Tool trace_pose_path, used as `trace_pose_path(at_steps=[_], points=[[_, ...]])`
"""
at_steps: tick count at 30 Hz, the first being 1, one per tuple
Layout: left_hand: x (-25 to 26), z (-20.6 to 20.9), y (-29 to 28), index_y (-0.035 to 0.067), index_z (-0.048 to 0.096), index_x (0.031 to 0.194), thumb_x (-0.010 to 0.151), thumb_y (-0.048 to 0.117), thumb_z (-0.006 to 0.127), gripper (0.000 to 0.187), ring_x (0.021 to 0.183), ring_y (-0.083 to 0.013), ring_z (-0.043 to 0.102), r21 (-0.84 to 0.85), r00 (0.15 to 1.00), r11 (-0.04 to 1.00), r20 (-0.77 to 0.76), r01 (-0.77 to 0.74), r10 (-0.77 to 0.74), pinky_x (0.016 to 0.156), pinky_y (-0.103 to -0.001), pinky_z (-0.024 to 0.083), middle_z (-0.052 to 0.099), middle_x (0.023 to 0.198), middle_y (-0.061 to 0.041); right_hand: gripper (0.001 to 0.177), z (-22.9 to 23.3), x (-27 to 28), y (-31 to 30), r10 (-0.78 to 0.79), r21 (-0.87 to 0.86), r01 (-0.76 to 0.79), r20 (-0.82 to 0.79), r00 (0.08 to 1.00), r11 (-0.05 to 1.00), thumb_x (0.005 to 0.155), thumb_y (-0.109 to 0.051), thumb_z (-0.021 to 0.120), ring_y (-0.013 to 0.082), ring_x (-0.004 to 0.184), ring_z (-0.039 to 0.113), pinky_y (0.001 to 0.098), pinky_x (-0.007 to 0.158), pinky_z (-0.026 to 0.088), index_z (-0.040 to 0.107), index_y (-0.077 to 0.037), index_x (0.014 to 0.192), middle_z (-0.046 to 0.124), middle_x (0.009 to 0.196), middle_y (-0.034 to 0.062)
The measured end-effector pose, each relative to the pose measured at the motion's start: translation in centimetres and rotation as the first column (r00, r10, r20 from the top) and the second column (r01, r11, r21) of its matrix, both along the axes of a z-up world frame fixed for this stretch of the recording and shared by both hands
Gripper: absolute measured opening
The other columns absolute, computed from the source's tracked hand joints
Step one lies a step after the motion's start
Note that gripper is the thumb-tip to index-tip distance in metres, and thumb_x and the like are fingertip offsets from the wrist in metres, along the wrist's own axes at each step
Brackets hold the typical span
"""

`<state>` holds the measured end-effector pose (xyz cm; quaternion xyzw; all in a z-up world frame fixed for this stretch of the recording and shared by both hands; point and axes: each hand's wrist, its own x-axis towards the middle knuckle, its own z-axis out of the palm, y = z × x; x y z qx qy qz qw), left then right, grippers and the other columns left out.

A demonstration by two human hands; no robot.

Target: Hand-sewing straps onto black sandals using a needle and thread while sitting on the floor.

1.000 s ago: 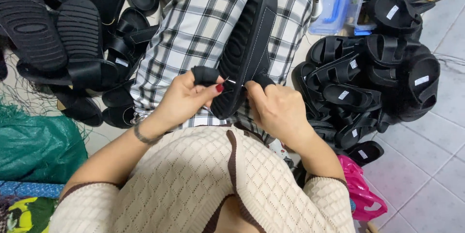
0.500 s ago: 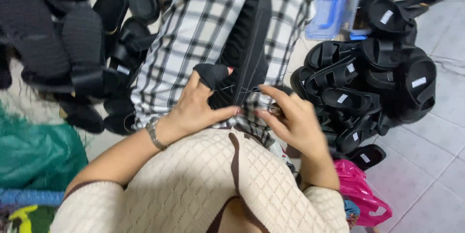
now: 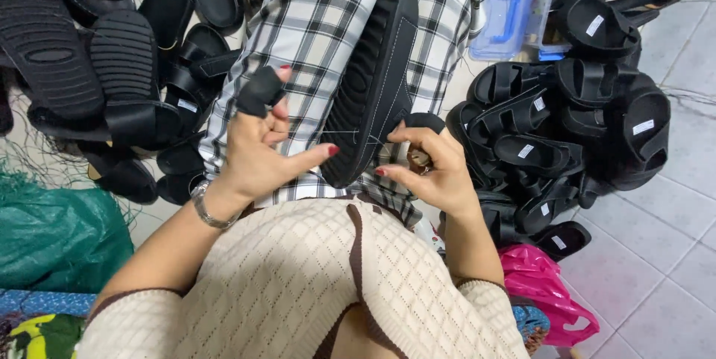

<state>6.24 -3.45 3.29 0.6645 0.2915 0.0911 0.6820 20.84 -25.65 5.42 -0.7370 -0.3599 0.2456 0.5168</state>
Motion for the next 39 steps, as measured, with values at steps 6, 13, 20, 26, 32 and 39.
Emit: trace_pose_path(at_steps=[6,13,20,26,32,39], points=[[1.7,-1.0,-3.0,0.026,0.041,0.154,0.06,0.045,0.098,0.111,0.11,-0.0555,0.061,0.242,0.916,0.884,-0.152,0.4,-0.372,0.09,-0.061,0.052,0.049,0.131,-0.025,0.005,-2.3,-0.2,-0.2,0.054,-0.012,-0.054,0.049,0.997,0.998,0.089,-0.004,0.074,0.0266,0.062,0.059,0.0324,0.06,0.05,0.076,-0.006,0.084,0.059,0.069,0.0091],[1.8,-2.8,-3.4,0.02,0.036,0.156,0.065,0.052,0.091,0.111,0.111,-0.0601,0.057,0.197,0.873,0.861,-0.251,0.469,-0.418,0.093,-0.064,0.052,0.043,0.133,-0.027,0.012,1.8,4.6,1.0,0.446,0.207,-0.398,-0.308,0.841,0.894,0.083,-0.012,0.07,0.0183,0.054,0.052,0.0321,0.054,0.044,0.073,-0.008,0.072,0.059,0.064,0.006],[1.0,-3.1,-3.1,0.012,0.054,0.144,0.073,0.016,0.09,0.08,0.091,-0.0299,0.055,-0.014,0.972,0.972,0.011,0.236,-0.236,0.078,-0.039,0.05,0.054,0.102,-0.014,0.013,1.6,1.7,1.3,0.548,-0.576,-0.202,0.525,0.651,0.792,0.076,-0.012,0.076,0.0209,0.045,0.06,0.0311,0.046,0.047,0.072,-0.012,0.089,0.057,0.05,0.0017],[-1.7,-4.9,1.9,-0.002,0.065,0.101,0.095,0.012,0.079,0.02,0.06,-0.0249,0.063,0.494,0.999,0.87,0.016,0.018,-0.029,0.052,-0.033,0.05,0.066,0.079,-0.014,0.016,0.7,5.1,-5.4,-0.201,-0.056,0.405,0.801,0.564,0.913,0.078,0.002,0.08,0.0274,0.068,0.06,0.0383,0.068,0.05,0.073,-0.004,0.091,0.065,0.077,0.0102],[-2.6,-3.1,6.7,-0.005,0.065,0.076,0.104,0.026,0.068,0.042,0.084,-0.0387,0.048,0.861,0.915,0.319,-0.4,0.396,-0.054,0.09,-0.051,0.041,0.05,0.08,-0.022,0.052,2.0,5.8,-5.4,-0.267,-0.102,0.556,0.797,0.542,0.825,0.072,0.019,0.059,0.0352,0.097,0.061,0.0445,0.094,0.05,0.064,0.005,0.121,0.07,0.115,0.0213],[-0.2,0.9,1.4,-0.001,0.076,0.113,0.093,0.017,0.066,0.028,0.038,-0.0165,0.056,-0.209,0.64,0.684,-0.244,0.699,-0.729,0.04,-0.028,0.045,0.072,0.055,-0.014,0.01,-2.9,0.7,-3.4,0.002,-0.23,0.009,0.049,0.999,0.973,0.082,-0.01,0.082,0.0348,0.069,0.071,0.0406,0.069,0.056,0.075,-0.007,0.09,0.073,0.073,0.0128]])
